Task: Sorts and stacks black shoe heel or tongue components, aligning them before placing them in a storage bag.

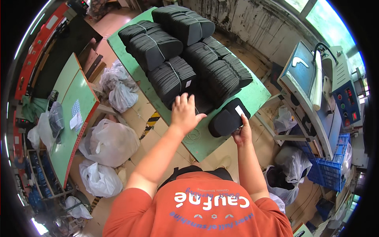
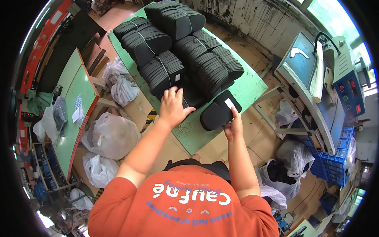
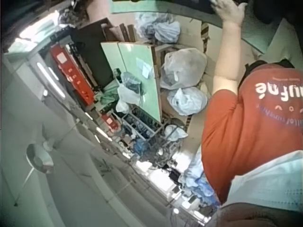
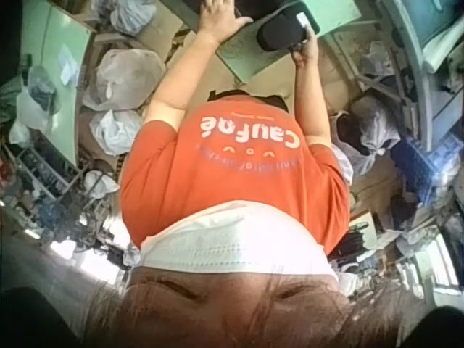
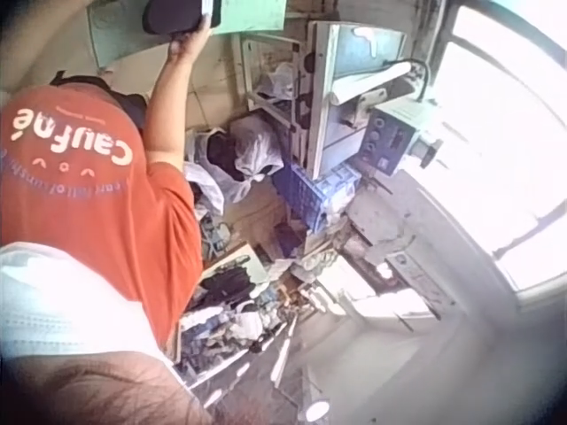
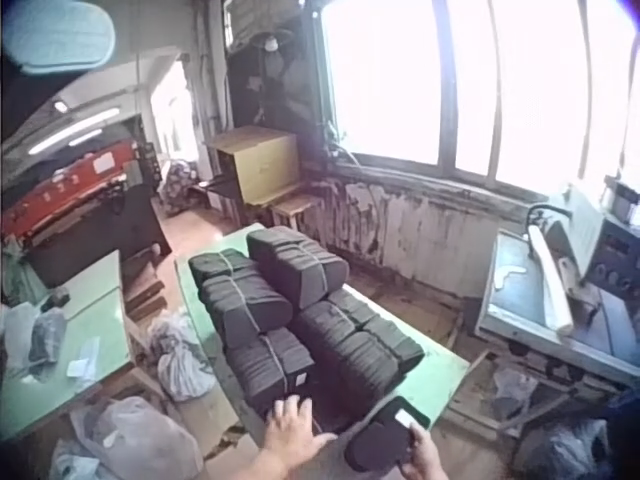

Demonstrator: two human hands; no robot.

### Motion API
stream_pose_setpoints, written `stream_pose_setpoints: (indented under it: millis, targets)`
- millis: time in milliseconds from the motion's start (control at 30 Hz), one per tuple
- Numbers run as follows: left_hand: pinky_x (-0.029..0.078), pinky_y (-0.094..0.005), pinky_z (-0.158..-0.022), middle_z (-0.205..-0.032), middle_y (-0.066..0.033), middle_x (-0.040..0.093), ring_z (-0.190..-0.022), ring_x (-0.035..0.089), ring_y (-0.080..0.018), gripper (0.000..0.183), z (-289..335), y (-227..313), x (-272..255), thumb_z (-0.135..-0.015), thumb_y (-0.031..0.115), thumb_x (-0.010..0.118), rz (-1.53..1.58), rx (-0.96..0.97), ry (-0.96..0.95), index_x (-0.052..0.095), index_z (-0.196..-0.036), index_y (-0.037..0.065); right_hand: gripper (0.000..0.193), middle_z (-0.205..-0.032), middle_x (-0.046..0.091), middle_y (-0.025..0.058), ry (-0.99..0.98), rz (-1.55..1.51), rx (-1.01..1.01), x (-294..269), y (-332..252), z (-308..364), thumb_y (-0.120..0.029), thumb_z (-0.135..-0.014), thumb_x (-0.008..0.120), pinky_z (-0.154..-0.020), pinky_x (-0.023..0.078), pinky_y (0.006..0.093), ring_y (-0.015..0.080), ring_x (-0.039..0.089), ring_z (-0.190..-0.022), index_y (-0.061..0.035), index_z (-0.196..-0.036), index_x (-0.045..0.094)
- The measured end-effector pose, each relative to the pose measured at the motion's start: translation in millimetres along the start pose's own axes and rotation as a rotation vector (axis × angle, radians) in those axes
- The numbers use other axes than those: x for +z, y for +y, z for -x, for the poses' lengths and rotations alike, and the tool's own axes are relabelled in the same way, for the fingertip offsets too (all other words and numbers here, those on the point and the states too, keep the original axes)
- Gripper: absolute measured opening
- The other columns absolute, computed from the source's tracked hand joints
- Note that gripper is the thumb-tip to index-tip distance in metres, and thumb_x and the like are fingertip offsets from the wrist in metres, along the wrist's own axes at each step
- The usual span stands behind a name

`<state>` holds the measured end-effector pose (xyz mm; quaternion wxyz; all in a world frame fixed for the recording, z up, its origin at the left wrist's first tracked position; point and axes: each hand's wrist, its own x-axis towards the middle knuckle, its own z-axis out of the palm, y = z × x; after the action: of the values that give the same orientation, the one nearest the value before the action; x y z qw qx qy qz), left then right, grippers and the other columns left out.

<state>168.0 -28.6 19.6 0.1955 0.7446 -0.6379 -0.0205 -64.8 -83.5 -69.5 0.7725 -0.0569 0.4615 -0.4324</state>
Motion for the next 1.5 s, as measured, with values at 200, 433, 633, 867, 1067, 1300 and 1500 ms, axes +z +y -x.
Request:
stream_pose_setpoints:
  millis: [200,433,633,867,1067,1300,1500]
  targets:
    - [0.03,-0.0475,-0.096,-0.122,-0.0236,0.043,-0.111,0.041,-0.0349,0.094,-21.2,0.5,27.2,-0.062,0.045,0.075,-0.327,-0.023,-0.276,0.033,-0.138,0.008,0.046,-0.122,0.048,0.0055,-0.042,0.005,-0.032,1.4,23.3,22.0,-0.026,-0.085,0.06,-0.086,0.044,0.0445,0.0232,0.049,-0.11,-0.0176,-0.126,0.041]
    - [0.027,-0.0478,-0.097,-0.128,-0.0224,0.036,-0.116,0.035,-0.0371,0.093,-5.5,8.7,-0.6,-0.06,0.029,0.076,0.022,-0.083,-0.203,0.029,-0.139,0.015,0.051,-0.125,0.048,0.0053,-0.005,0.138,-0.043,18.1,25.7,44.3,-0.028,-0.087,0.059,-0.089,0.041,0.0419,0.0228,0.046,-0.113,-0.0166,-0.132,0.037]
    - [0.027,-0.0473,-0.097,-0.131,-0.0217,0.034,-0.117,0.036,-0.037,0.093,42.9,2.0,-59.7,-0.056,0.024,0.079,0.172,0.17,0.117,0.033,-0.136,0.01,0.06,-0.123,0.049,0.0148,-0.046,0.014,-0.127,25.9,33.0,31.9,-0.014,-0.084,0.064,-0.094,0.043,0.038,0.0245,0.05,-0.111,-0.0019,-0.133,0.032]
    - [0.038,-0.0484,-0.089,-0.126,-0.0334,0.034,-0.111,0.04,-0.0448,0.098,60.0,11.7,-101.3,-0.061,0.021,0.08,0.334,0.501,0.488,0.022,-0.137,0.001,0.091,-0.136,0.032,0.0231,0.113,0.237,-0.177,48.8,50.5,32.0,-0.037,-0.079,0.07,-0.101,0.034,0.0423,0.0304,0.037,-0.123,-0.0024,-0.14,0.013]
    - [0.029,-0.0347,-0.095,-0.121,-0.0062,0.05,-0.112,0.048,-0.0202,0.056,73.5,33.7,-85.6,-0.066,0.032,0.074,0.52,0.842,0.04,0.054,-0.116,0.018,0.103,-0.144,0.027,0.015,-0.584,-0.051,0.353,29.6,-12.0,125.5,-0.077,-0.072,0.043,-0.107,0.026,0.045,0.0318,0.03,-0.131,-0.0059,-0.142,0.02]
    - [0.025,-0.0391,-0.103,-0.123,0.0011,0.05,-0.119,0.047,-0.0167,0.03,40.7,92.4,-69.8,-0.083,0.023,0.055,0.346,1.438,-0.13,0.058,-0.113,0.029,0.074,-0.129,0.047,0.0177,-0.801,0.021,0.492,-28.1,-58.6,121.7,-0.033,-0.074,0.073,-0.093,0.046,0.0409,0.0274,0.052,-0.113,-0.001,-0.131,0.038]
    - [0.036,-0.0371,-0.073,-0.096,-0.0043,0.055,-0.081,0.051,-0.0224,0.033,47.8,150.6,-67.2,-0.067,0.021,0.072,0.396,0.833,-0.126,0.06,-0.095,0.007,0.073,-0.115,0.048,0.0107,-0.445,0.271,-0.197,-21.3,-73.6,151.5,-0.016,-0.069,0.07,-0.09,0.045,0.0362,0.0229,0.051,-0.106,-0.009,-0.129,0.029]
